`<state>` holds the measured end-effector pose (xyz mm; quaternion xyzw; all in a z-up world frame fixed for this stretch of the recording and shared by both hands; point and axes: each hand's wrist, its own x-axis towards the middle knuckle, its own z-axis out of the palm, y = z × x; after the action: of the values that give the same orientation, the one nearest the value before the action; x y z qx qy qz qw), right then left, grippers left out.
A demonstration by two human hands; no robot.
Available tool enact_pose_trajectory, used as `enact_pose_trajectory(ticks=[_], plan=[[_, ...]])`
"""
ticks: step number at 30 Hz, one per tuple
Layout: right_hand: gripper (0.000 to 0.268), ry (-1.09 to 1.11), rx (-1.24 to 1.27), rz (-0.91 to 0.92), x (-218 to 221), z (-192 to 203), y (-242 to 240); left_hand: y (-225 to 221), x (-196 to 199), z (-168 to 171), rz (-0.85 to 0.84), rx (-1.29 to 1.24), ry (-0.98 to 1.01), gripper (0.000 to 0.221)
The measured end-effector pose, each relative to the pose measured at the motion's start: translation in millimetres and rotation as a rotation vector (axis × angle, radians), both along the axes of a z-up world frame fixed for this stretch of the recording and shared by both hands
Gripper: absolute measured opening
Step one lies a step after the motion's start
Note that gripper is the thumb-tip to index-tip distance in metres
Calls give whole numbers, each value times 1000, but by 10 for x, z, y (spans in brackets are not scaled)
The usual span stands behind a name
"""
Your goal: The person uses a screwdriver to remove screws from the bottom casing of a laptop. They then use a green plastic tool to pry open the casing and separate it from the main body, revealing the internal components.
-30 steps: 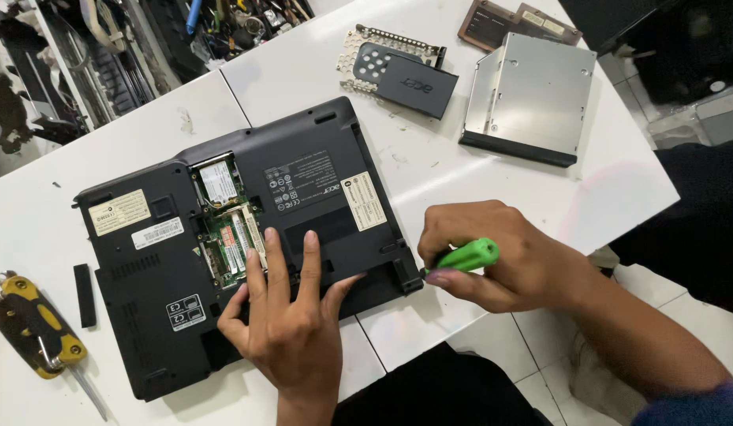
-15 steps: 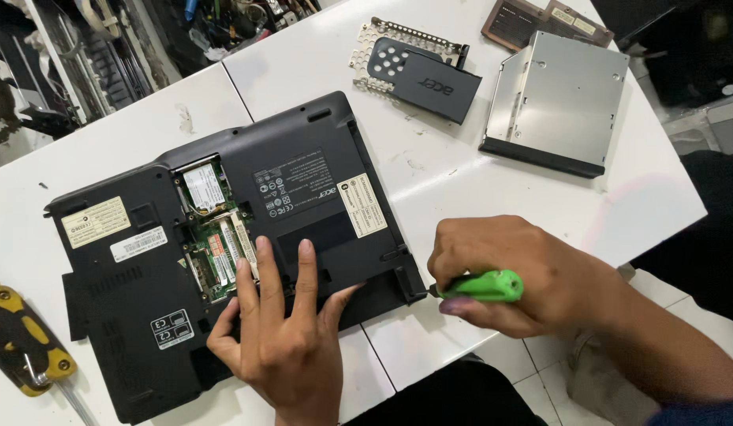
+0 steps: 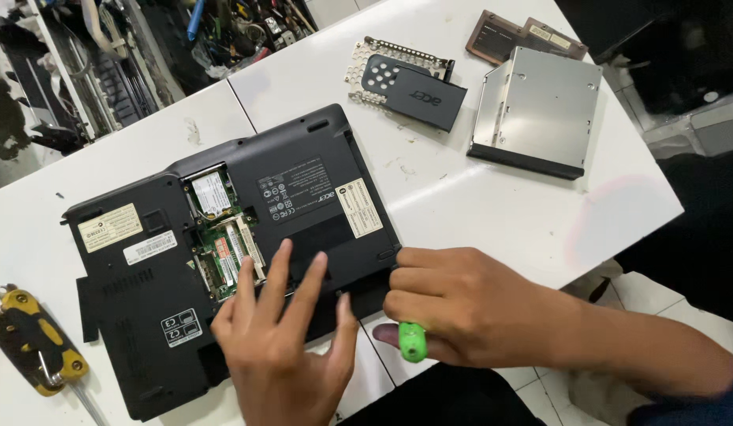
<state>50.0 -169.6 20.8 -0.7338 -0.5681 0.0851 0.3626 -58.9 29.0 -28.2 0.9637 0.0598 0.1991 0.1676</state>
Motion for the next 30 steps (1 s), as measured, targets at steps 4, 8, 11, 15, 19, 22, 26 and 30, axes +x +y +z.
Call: enact_pose_trajectory(ticks=[4,8,11,15,19,22,26,30], plan=[[28,-43,106,-92,-105,-87,28,8,179,596,-287,-486,-115,39],[10,64,56,-257,-229,-221,-104,-155,353,735,-681,-624,-211,22],[9,94,67,-279,-212,-229,-114,-114,454,742,-762,-565,-214,16],[27,299,-2,-215,-2,49,-236,-95,593,614,-846,-570,-143,25],[40,367,-17,-309,91,390,-385,-90,705,646,-844,-561,-78,30],[43,361,-38,-277,70,298,-325,-86,622,560,-896,-465,-42,28],[15,366,35,-202,23,329,-281,3,601,351,-868,-731,90,50],[19,279,62,-280,23,402,-304,76,806,160,-922,-856,84,54]])
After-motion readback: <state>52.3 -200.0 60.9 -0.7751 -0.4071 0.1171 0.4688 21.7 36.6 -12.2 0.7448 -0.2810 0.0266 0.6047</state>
